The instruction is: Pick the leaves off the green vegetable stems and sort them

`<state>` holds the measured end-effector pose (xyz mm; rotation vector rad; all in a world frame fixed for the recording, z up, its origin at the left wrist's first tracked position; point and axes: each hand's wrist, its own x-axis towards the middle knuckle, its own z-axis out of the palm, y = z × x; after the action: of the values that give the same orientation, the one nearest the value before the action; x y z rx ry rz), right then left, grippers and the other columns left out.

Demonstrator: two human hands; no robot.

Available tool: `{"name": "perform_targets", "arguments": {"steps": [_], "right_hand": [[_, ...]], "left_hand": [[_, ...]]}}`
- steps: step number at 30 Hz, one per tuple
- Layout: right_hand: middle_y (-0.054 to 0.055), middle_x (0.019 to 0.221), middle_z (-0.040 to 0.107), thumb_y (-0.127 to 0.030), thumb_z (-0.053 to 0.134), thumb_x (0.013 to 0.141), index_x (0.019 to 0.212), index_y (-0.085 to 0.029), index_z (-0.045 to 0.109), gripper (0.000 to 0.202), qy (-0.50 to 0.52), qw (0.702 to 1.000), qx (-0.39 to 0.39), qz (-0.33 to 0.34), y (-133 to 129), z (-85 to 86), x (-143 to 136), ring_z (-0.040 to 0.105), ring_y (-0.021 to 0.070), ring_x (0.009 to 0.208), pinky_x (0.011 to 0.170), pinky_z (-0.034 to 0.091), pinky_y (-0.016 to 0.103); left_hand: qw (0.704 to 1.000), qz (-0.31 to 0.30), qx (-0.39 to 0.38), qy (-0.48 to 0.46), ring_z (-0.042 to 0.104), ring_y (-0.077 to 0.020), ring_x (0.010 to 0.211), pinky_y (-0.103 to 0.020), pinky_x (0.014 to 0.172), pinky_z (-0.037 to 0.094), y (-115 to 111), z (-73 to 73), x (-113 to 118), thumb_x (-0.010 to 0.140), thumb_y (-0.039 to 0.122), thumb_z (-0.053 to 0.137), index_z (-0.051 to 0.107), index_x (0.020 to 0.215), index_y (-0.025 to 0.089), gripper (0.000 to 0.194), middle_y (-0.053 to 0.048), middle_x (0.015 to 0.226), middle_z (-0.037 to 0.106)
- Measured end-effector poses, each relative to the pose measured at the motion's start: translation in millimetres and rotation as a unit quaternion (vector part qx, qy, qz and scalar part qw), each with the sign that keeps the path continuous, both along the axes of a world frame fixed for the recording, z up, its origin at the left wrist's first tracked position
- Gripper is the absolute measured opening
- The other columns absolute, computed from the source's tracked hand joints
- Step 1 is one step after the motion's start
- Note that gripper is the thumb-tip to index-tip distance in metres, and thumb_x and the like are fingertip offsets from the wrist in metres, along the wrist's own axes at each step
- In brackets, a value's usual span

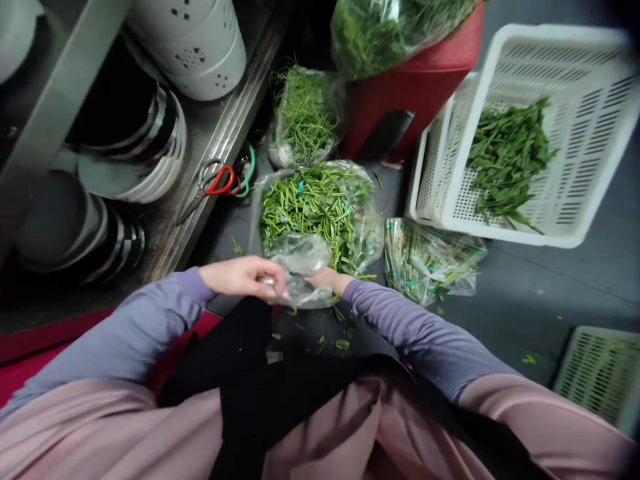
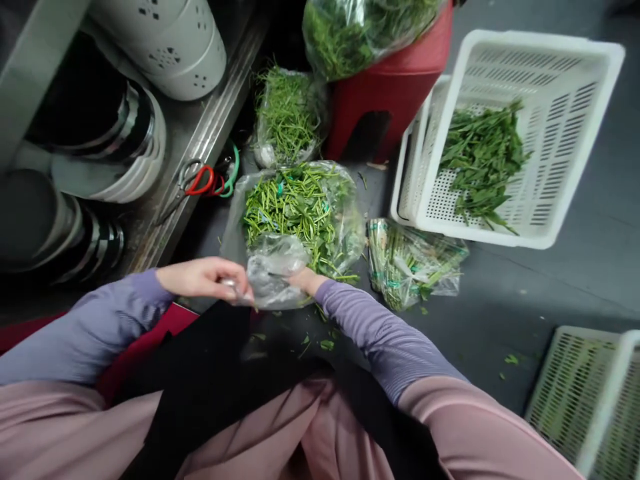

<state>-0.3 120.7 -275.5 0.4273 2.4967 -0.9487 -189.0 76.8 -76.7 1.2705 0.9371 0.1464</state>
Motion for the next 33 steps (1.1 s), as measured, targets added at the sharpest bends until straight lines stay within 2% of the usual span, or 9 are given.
{"name": "perform_targets", "arguments": {"steps": [4, 7, 10, 12, 15, 18, 22, 25, 33], "right_hand": [[0.013, 0.116, 0.059, -0.022, 0.058, 0.075, 0.109, -0.018, 0.062, 0.035, 0.011, 0.998, 0.050, 0.038, 5.1, 32.6, 17.0, 0.056, 0.0260, 0.103, 0.090, 0.042, 0.038], [0.014, 0.121, 0.055, -0.021, 0.047, 0.082, 0.097, -0.018, 0.066, 0.025, 0.064, 0.990, 0.114, 0.050, 6.0, 60.3, 23.7, 0.051, 0.0279, 0.108, 0.087, 0.042, 0.041], [0.012, 0.101, 0.063, -0.017, 0.045, 0.082, 0.086, -0.015, 0.066, 0.022, 0.068, 0.993, 0.071, 0.061, 1.4, 75.2, 35.4, 0.055, 0.0237, 0.096, 0.076, 0.046, 0.034], [0.009, 0.089, 0.064, -0.015, 0.045, 0.081, 0.088, -0.016, 0.065, 0.021, 0.064, 0.997, 0.041, 0.009, 5.8, 75.5, 47.0, 0.057, 0.0205, 0.086, 0.072, 0.047, 0.030], [0.012, 0.106, 0.059, -0.015, 0.040, 0.082, 0.108, -0.014, 0.057, 0.032, 0.069, 0.977, 0.080, -0.187, 40.1, 65.2, 65.4, 0.056, 0.0210, 0.092, 0.076, 0.047, 0.030], [0.016, 0.119, 0.051, -0.013, 0.039, 0.079, 0.122, -0.009, 0.047, 0.044, 0.125, 0.906, 0.134, -0.382, 101.0, 47.1, 72.7, 0.050, 0.0226, 0.106, 0.089, 0.044, 0.033], [0.018, 0.127, 0.047, -0.013, 0.043, 0.077, 0.130, -0.007, 0.041, 0.053, 0.143, 0.915, 0.151, -0.345, 166.3, 22.1, 48.2, 0.043, 0.0255, 0.117, 0.099, 0.036, 0.038], [0.017, 0.129, 0.047, -0.015, 0.044, 0.079, 0.129, -0.010, 0.043, 0.050, 0.084, 0.945, 0.152, -0.277, 178.9, 11.7, 22.4, 0.042, 0.0267, 0.118, 0.098, 0.035, 0.039], [0.017, 0.107, 0.060, -0.030, 0.047, 0.083, 0.113, -0.014, 0.054, 0.034, -0.085, 0.906, 0.176, -0.375, 174.9, -8.0, 33.9, 0.057, 0.0265, 0.096, 0.080, 0.043, 0.037]], "left_hand": [[0.983, -0.177, 0.030, 0.046, 0.056, -0.0120, 0.074, -0.019, 0.067, 0.044, 48.8, -25.1, 27.2, 0.072, 0.030, 0.062, 0.064, 0.098, 0.014, 0.030, -0.003, 0.089, 0.067], [0.970, -0.086, 0.138, 0.179, 0.058, -0.0148, 0.082, -0.023, 0.077, 0.045, 118.0, -48.4, 40.4, 0.078, 0.032, 0.053, 0.065, 0.097, 0.012, 0.030, -0.004, 0.093, 0.066], [0.924, 0.020, 0.234, 0.302, 0.052, -0.0193, 0.106, -0.031, 0.092, 0.040, 192.4, -92.9, 50.8, 0.086, 0.031, 0.039, 0.049, 0.125, 0.016, 0.043, -0.009, 0.120, 0.055], [0.873, 0.049, 0.298, 0.383, 0.042, -0.0232, 0.120, -0.035, 0.101, 0.033, 230.8, -129.0, 57.3, 0.081, 0.039, 0.049, 0.038, 0.135, 0.022, 0.057, -0.009, 0.135, 0.043], [0.838, 0.049, 0.286, 0.461, 0.028, -0.0324, 0.130, -0.047, 0.103, 0.027, 258.2, -176.6, 60.4, 0.074, 0.057, 0.051, 0.026, 0.140, 0.030, 0.076, -0.010, 0.145, 0.026], [0.830, 0.033, 0.253, 0.495, 0.035, -0.0352, 0.123, -0.049, 0.097, 0.033, 248.6, -203.4, 50.5, 0.071, 0.063, 0.050, 0.035, 0.135, 0.029, 0.075, -0.012, 0.138, 0.037], [0.820, 0.009, 0.305, 0.484, 0.049, -0.0278, 0.107, -0.040, 0.090, 0.038, 199.2, -206.0, 31.0, 0.078, 0.047, 0.050, 0.048, 0.126, 0.026, 0.052, -0.011, 0.119, 0.052], [0.819, -0.025, 0.340, 0.461, 0.047, -0.0260, 0.107, -0.038, 0.088, 0.037, 155.9, -200.7, 22.8, 0.082, 0.041, 0.047, 0.049, 0.126, 0.027, 0.046, -0.010, 0.121, 0.050], [0.808, -0.038, 0.365, 0.461, 0.040, -0.0275, 0.113, -0.039, 0.091, 0.034, 82.7, -208.8, 18.2, 0.084, 0.036, 0.045, 0.048, 0.126, 0.026, 0.044, -0.012, 0.125, 0.045]]}}
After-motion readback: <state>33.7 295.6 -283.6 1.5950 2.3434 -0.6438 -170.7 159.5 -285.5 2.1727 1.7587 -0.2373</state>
